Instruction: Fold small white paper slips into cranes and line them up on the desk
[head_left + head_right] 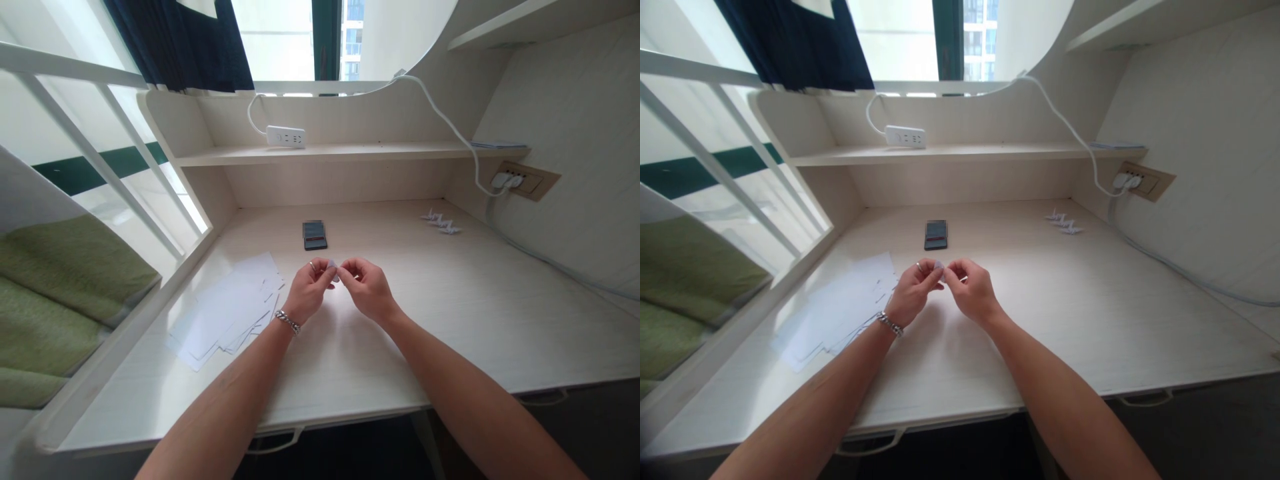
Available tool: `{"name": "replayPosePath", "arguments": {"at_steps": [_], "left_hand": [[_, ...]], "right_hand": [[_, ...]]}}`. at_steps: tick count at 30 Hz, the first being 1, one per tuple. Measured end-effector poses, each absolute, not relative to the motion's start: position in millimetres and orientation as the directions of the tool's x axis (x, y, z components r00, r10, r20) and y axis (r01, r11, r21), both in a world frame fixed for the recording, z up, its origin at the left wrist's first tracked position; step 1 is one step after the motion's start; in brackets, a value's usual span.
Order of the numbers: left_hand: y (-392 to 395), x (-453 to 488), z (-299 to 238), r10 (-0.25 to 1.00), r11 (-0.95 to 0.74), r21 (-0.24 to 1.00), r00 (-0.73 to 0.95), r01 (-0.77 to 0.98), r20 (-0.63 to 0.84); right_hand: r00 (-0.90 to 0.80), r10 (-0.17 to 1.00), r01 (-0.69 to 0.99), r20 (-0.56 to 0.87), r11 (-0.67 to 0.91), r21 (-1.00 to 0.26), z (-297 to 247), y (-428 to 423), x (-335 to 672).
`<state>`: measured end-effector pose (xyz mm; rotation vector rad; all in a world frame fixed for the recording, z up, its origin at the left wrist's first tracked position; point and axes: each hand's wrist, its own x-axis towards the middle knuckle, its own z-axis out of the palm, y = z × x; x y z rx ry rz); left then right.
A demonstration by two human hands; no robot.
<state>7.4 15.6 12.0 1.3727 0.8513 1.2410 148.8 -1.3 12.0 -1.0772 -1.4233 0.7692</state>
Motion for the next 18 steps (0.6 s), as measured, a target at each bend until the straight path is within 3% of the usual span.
{"name": "replayPosePath", "arguments": {"at_steps": [2,8,18], "left_hand": [[15,7,13,0.957,-0.168,0.974,0.213,-0.155,0.199],[16,6,12,0.967,-0.16,0.981,0.182,-0.113,0.179],[21,7,3,0.963,-0.168,0.966,0.176,-0.196,0.203]], "right_hand": [[0.041,0.923,0.201,0.382,0.367,-0.908,11,-2,148],[-0.006,0.972,-0.005,0.236,0.236,-0.972,10,4,149],[0.0,0.952,0.253,0.307,0.297,-0.921,4,6,155]]}}
